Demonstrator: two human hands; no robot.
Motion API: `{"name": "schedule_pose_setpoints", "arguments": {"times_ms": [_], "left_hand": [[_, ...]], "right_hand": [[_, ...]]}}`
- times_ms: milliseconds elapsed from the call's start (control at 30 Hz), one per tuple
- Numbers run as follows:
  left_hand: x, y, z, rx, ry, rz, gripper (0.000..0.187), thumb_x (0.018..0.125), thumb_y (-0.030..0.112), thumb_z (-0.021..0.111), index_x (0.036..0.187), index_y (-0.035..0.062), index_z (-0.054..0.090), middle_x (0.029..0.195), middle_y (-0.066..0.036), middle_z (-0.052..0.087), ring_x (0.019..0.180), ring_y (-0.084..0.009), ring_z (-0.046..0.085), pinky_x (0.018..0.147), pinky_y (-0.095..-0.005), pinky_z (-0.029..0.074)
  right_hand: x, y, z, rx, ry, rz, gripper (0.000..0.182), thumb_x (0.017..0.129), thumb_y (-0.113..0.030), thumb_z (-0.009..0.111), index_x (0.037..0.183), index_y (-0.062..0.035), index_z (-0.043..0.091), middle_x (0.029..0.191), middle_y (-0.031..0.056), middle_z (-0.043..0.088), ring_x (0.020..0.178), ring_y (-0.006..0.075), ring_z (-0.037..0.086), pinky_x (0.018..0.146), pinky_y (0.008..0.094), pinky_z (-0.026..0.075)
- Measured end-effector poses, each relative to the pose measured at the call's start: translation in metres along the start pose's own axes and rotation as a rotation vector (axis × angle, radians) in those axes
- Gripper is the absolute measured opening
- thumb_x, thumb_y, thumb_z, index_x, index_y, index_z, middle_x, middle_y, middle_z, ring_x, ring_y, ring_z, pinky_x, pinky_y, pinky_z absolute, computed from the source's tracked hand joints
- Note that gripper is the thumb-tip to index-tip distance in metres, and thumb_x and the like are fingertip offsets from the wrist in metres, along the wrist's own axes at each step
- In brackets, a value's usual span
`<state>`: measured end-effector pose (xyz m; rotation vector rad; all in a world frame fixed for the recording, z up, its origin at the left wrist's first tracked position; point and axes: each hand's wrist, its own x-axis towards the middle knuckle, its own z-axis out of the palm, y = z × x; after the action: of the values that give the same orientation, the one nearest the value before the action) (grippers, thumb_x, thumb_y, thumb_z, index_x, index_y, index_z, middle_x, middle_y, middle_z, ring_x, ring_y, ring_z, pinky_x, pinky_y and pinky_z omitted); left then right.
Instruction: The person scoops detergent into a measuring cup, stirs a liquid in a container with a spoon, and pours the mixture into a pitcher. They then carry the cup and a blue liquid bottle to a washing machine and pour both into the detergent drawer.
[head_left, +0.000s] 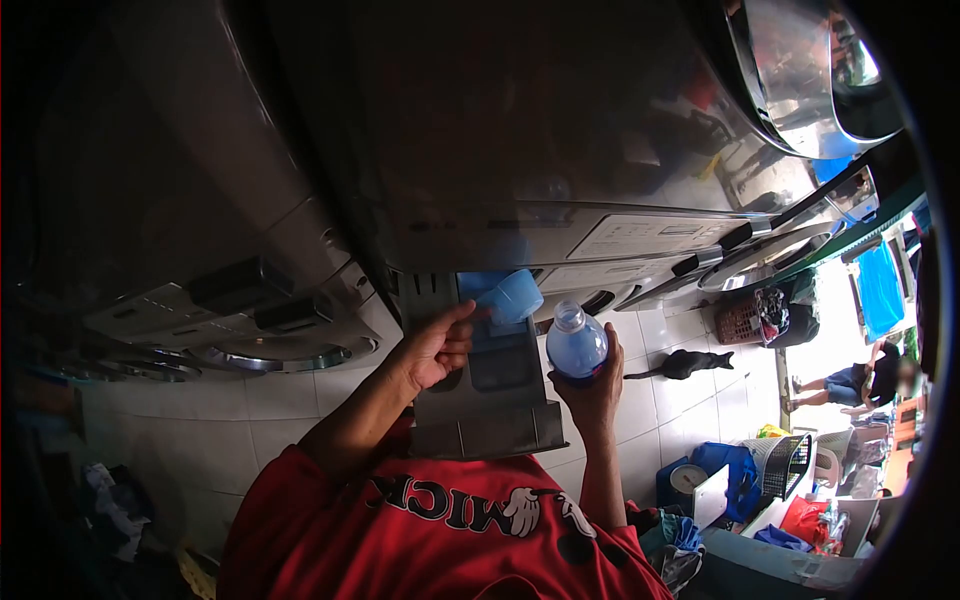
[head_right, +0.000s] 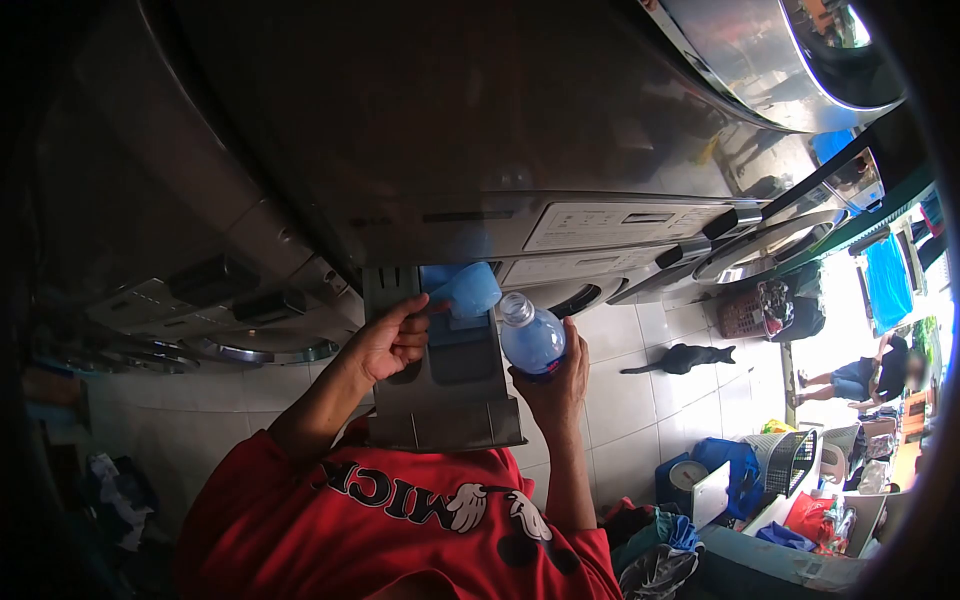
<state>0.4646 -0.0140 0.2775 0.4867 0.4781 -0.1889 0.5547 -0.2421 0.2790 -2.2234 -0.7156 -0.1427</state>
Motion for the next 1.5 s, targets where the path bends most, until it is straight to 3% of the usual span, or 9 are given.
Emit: {"name": "schedule_pose_setpoints", "arguments": {"times_ms": [467,533,1500], "left_hand": [[0.0009,-0.0033,-0.0026,-0.019,-0.007,-0.025,0.036,0.079,0.036,0.065,0.103,0.0088,0.057,0.052,0.012,0.024,0.042,-0.0003,0.019,0.04,-0.0177,0.015],[0.0004,-0.0034,-0.0017,-0.018,0.002,-0.027,0.036,0.08,0.036,0.064,0.103,0.0089,0.057,0.052,0.012,0.024,0.042,-0.0004,0.019,0.04,-0.0178,0.015],[-0.0039,-0.007,-0.0005,-0.021,-0.004,-0.008,0.042,0.083,0.035,0.061,0.111,0.0056,0.052,0.052,0.01,0.023,0.042,-0.001,0.019,0.042,-0.0183,0.016]], "right_hand": [[-0.0007,0.0008,0.0007,0.009,0.019,-0.032,0.097,0.05,-0.009,0.079,0.132,-0.0069,0.025,0.11,0.0187,0.046,0.103,0.037,0.046,0.089,0.045,0.039],[-0.0021,0.0028,0.001,0.033,-0.004,0.032,0.101,0.05,-0.01,0.081,0.135,-0.0111,0.025,0.122,0.0162,0.043,0.112,0.0354,0.044,0.092,0.0446,0.038],[-0.002,-0.0005,-0.0036,0.094,0.03,0.073,0.099,0.051,-0.011,0.081,0.133,-0.0095,0.027,0.128,0.0164,0.04,0.115,0.0341,0.043,0.094,0.043,0.037]]}}
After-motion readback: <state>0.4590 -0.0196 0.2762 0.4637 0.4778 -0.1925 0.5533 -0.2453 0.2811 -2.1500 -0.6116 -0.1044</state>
